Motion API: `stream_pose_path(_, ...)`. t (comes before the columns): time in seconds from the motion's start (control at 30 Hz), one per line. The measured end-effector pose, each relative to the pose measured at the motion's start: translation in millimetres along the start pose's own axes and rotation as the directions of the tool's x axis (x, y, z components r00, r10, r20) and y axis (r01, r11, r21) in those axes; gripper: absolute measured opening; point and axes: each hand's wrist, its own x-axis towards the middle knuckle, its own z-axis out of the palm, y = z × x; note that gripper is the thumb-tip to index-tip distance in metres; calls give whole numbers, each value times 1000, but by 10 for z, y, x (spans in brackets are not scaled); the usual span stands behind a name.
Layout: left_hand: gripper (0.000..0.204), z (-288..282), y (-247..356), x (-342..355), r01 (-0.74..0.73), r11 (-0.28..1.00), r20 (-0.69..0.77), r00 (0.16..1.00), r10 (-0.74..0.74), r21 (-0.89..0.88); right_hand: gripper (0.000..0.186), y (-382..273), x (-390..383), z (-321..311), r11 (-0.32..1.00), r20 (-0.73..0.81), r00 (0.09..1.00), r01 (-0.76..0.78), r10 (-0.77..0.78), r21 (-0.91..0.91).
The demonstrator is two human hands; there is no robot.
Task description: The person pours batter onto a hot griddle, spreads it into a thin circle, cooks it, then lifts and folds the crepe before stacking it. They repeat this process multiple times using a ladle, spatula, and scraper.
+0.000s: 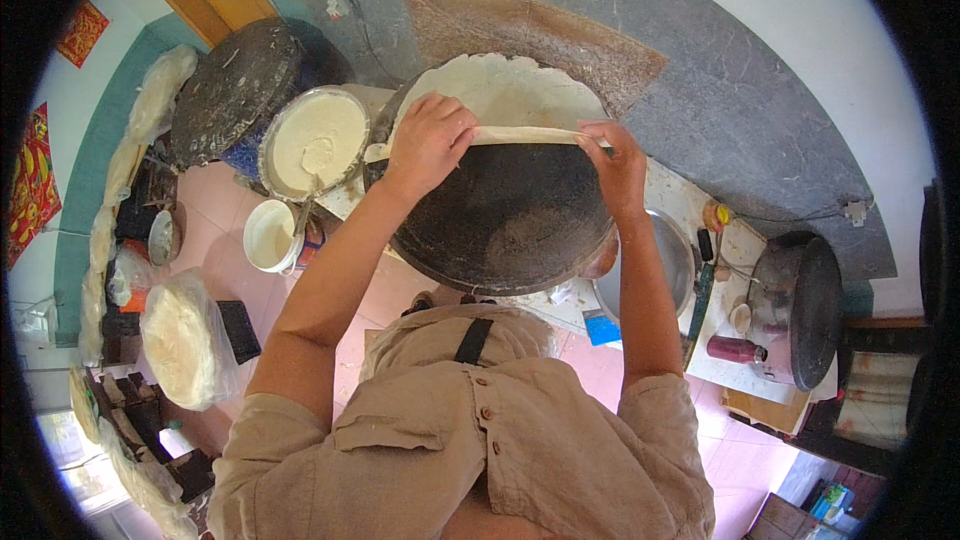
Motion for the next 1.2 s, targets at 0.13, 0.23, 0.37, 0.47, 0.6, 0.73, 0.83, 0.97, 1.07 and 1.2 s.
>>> stream_pose_path(0.13, 7, -112, 12, 67, 32, 999, -8, 999, -32, 27, 8, -86, 122, -29, 998, 13, 999, 31, -31, -60)
stream_pose_path(0.23, 7, -157, -23, 132, 27, 999, -36, 999, -25, 45, 7, -186, 248, -60, 995, 19, 998, 61, -60, -80)
stream_pose_path(0.37, 9, -203, -69, 220, 2, 998, -64, 998, 3, 65, 7, -246, 395, -63, 995, 12, 997, 82, -82, -57)
stream_pose_path(0.47, 10, -221, -103, 273, -16, 997, -87, 996, 23, 82, 7, -251, 475, -57, 990, -6, 993, 117, -118, -76)
stream_pose_path(0.6, 10, -215, -147, 295, -21, 994, -103, 994, 31, 103, 8, -352, 537, -45, 991, -37, 993, 114, -117, -75)
stream_pose_path(0.73, 9, -200, -154, 325, -20, 996, -102, 994, 28, 81, 16, -293, 540, -144, 989, 47, 992, 123, -119, -85)
stream_pose_path(0.83, 9, -181, -167, 343, -11, 997, -72, 997, 16, 78, 27, -513, 406, -268, 996, 123, 990, 81, -75, -47)
stream_pose_path(0.97, 9, -194, -176, 363, -41, 995, -45, 998, 45, 90, 38, -425, -190, -672, 998, 92, 995, -45, 42, 34)
stream_pose_path(1.07, 10, -175, -117, 392, -55, 994, -55, 997, 60, 95, 20, -164, -1053, -942, 948, -249, 919, -317, 306, -6)
stream_pose_path(1.2, 10, -206, -57, 432, -47, 995, 3, 999, 47, 87, 34, 518, -2773, -880, 671, -417, 614, -741, 670, -13)
